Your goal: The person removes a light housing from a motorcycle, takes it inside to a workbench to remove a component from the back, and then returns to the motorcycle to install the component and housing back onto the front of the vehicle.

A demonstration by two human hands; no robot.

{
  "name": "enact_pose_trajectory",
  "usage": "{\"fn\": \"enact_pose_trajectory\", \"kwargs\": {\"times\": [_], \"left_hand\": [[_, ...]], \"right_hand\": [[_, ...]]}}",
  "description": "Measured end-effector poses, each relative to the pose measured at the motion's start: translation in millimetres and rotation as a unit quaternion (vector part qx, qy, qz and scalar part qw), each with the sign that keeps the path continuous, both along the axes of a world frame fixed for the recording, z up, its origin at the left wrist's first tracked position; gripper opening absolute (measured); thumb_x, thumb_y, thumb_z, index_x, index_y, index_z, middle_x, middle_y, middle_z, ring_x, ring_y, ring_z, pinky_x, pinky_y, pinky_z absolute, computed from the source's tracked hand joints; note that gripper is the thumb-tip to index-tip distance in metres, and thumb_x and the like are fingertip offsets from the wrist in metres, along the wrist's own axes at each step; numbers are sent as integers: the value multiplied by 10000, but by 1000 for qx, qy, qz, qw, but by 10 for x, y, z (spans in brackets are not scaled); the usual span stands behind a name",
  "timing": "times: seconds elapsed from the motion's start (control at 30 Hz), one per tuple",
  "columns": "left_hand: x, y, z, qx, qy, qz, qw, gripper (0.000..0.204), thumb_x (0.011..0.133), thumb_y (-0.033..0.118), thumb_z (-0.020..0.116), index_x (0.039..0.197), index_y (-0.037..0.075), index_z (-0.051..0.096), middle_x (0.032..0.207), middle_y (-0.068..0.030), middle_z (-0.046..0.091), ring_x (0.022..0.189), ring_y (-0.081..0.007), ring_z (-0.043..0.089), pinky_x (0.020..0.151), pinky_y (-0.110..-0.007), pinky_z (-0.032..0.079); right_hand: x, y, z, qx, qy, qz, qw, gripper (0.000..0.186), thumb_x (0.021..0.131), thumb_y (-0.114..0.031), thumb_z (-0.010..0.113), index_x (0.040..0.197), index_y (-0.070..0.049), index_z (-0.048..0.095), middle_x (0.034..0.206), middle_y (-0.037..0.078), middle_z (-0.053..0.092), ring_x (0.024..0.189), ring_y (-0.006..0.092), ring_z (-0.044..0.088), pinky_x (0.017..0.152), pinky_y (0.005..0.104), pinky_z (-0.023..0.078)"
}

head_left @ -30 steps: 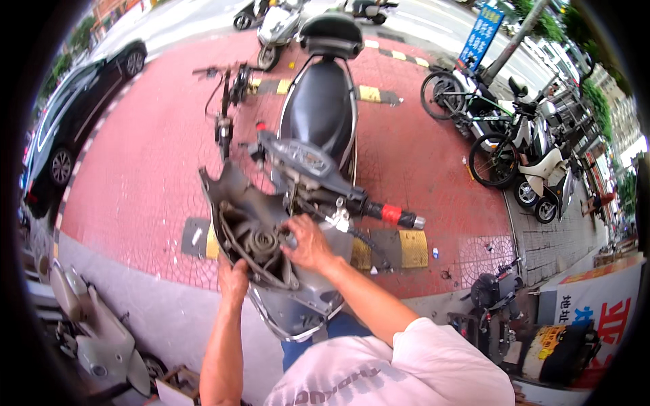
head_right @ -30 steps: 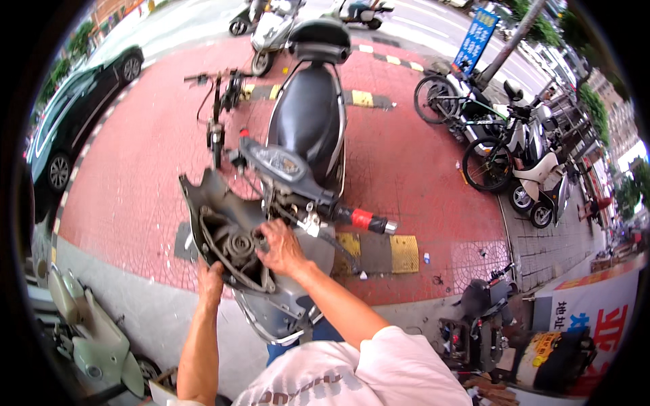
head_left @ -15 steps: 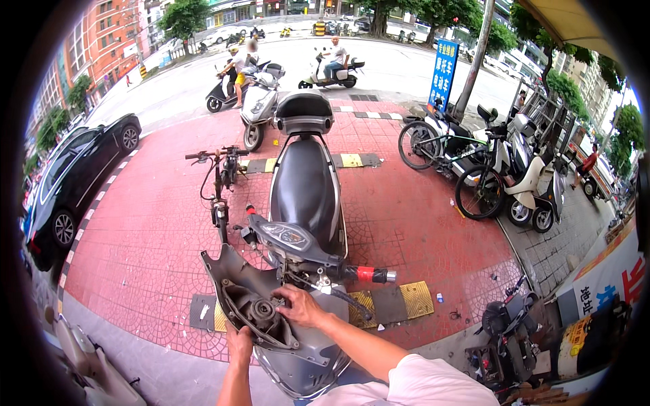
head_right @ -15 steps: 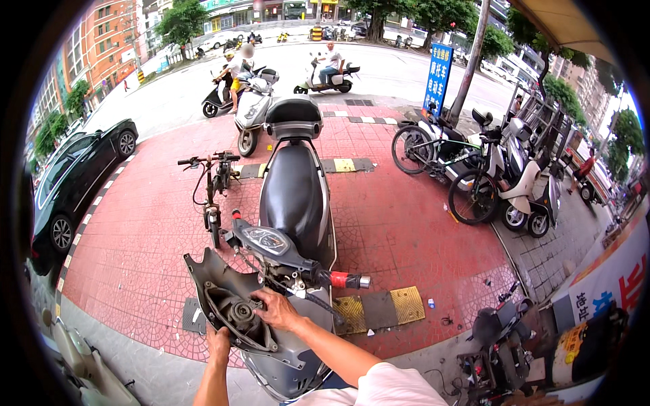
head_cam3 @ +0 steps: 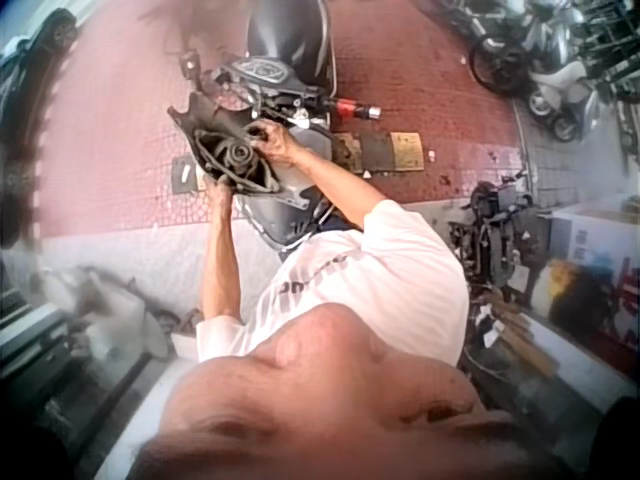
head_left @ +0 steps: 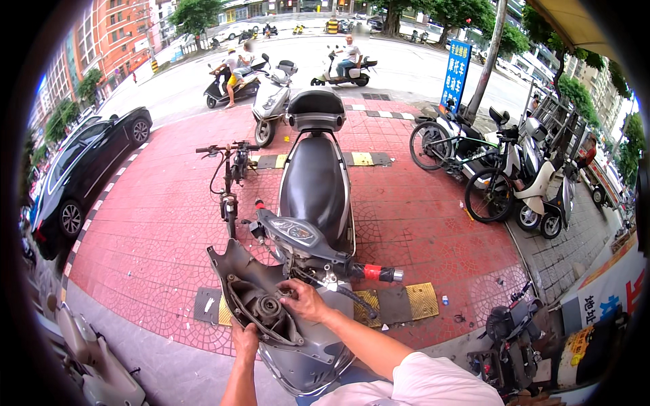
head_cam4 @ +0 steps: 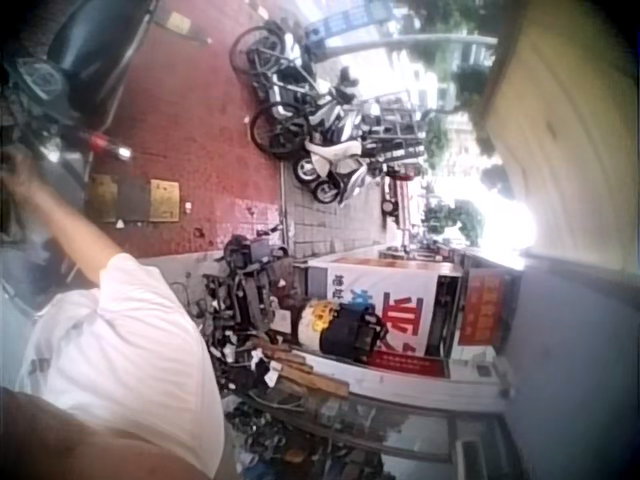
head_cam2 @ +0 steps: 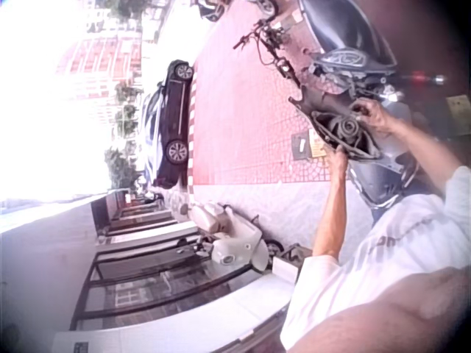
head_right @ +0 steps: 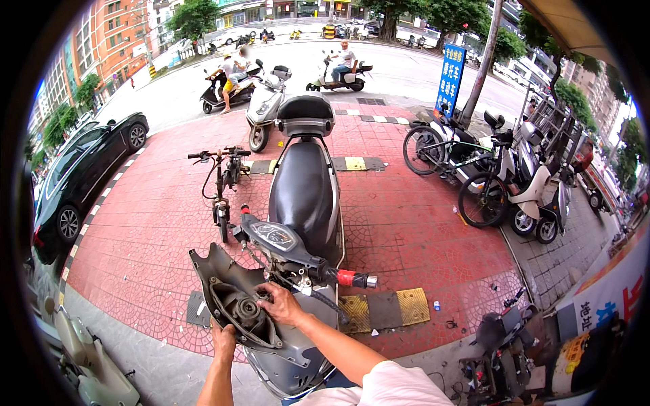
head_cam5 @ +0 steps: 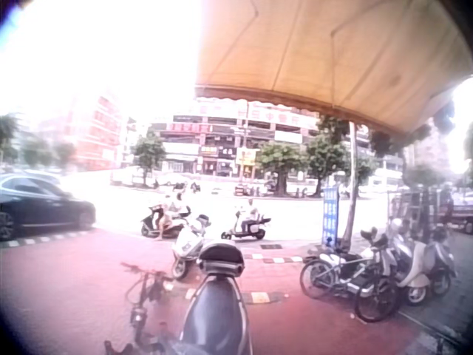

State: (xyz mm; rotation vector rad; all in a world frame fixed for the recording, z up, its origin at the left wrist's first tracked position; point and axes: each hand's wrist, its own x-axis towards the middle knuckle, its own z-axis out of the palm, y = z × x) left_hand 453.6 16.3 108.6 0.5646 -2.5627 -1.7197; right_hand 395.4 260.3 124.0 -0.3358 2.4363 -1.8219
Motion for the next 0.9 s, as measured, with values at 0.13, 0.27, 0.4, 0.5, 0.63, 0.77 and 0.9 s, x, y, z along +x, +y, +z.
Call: {"fn": "enact_pose_trajectory", "kwargs": {"times": [0.13,0.27,0.4,0.5,0.63,0.77,0.9], "left_hand": [[15,58,71,-11,0,7,1000,695,844,115,625,1489,-73,449,1324,-306,657,1231,-427,644,1086,-429,472],[-22,-57,-87,-9,1,7,1000,694,849,145,640,1479,-80,454,1331,-331,646,1232,-456,634,1083,-442,471],[-21,66,118,-37,-17,-6,999,709,842,172,658,1469,-93,457,1331,-344,641,1230,-476,627,1086,-460,466],[-32,-43,-147,-68,4,11,998,706,833,159,652,1461,-98,460,1321,-341,648,1230,-477,629,1098,-458,460],[-19,-21,-37,-12,11,4,1000,713,823,121,647,1480,-81,458,1311,-332,655,1217,-470,638,1090,-454,468],[-67,-166,-512,-72,19,4,997,662,832,122,647,1442,-66,471,1228,-356,682,1175,-504,651,1042,-493,484],[-57,-134,-363,32,31,-9,999,656,851,156,637,1442,-75,471,1254,-338,683,1194,-485,655,1055,-477,488]], "right_hand": [[-2,23,-56,-5,-15,-11,1000,419,903,-186,772,1283,-53,654,1123,124,722,763,200,642,738,353,540],[6,12,-57,-14,-45,-2,999,404,898,-152,763,1271,-49,648,1078,121,737,737,198,656,725,358,551],[-17,32,-248,-74,-10,13,997,415,881,-103,752,1275,-42,640,1115,135,731,834,216,702,793,362,574],[-30,-4,-234,-42,27,27,998,430,864,-72,738,1280,-34,636,1146,142,717,933,237,713,855,365,579],[-53,-35,-257,10,109,8,994,436,865,-55,721,1293,-31,639,1176,159,708,1012,268,717,884,383,578],[-42,-50,-279,-51,21,14,998,416,890,-69,723,1300,-40,656,1210,182,729,1016,294,742,869,390,583],[-69,-13,-218,-26,21,1,999,420,917,-174,740,1309,-44,663,1127,189,757,1005,286,741,889,387,569]]}}
